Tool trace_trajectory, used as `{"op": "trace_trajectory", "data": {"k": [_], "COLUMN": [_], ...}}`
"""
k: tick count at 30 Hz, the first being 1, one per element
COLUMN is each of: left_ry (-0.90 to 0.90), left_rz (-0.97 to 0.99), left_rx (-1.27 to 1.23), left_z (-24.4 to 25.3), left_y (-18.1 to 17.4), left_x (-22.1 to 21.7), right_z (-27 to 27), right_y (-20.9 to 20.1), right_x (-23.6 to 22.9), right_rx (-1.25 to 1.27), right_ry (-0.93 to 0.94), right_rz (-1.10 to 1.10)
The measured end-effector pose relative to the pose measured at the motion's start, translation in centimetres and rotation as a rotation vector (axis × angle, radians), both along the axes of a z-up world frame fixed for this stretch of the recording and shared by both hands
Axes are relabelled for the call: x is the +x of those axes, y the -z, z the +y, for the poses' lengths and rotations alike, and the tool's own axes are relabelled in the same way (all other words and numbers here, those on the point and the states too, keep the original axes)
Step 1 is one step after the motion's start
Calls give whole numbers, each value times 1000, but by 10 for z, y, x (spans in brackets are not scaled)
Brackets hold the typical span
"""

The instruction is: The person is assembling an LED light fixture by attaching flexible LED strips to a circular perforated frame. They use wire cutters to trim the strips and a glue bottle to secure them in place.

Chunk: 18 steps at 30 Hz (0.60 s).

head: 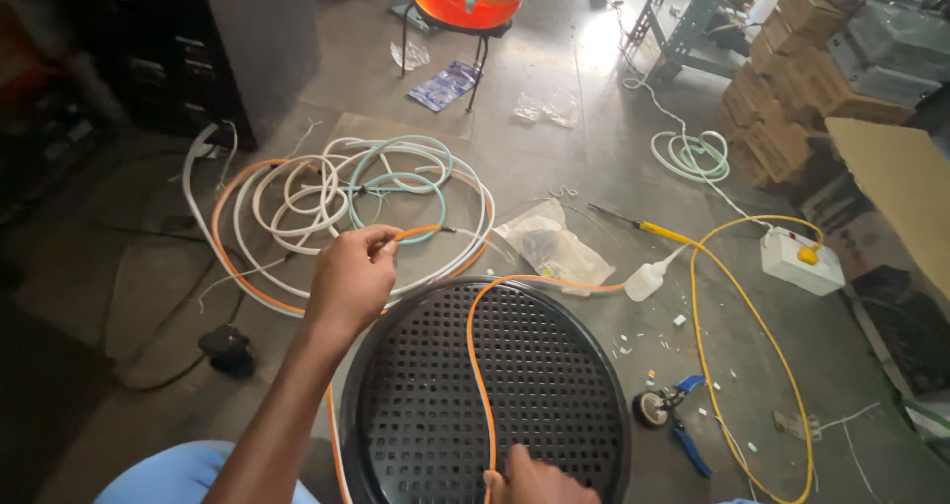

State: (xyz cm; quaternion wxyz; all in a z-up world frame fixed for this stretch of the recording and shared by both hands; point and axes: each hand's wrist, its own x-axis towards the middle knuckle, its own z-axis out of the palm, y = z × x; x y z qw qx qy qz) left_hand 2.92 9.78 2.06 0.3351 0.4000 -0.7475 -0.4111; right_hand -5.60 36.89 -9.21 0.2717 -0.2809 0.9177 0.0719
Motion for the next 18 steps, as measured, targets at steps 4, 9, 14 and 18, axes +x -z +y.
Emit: {"op": "trace_trajectory", "data": {"k": [4,9,14,18], "left_ry": [40,99,94,144], "left_rz": [-82,-79,-101,-73], "left_rx": [16,69,94,90], "left_z": [-7,-10,-9,-5], "left_y": [22,33,30,21], "left_x": [-11,-24,-31,-36], "right_z": [-4,-26,-28,-26], "right_y": [-42,-31,36,74], "right_x": [-16,-32,-51,-26], "right_rx": [-164,-368,-654,-570], "right_ry": [-22,-14,68,286], "right_rz": [45,63,75,135]}}
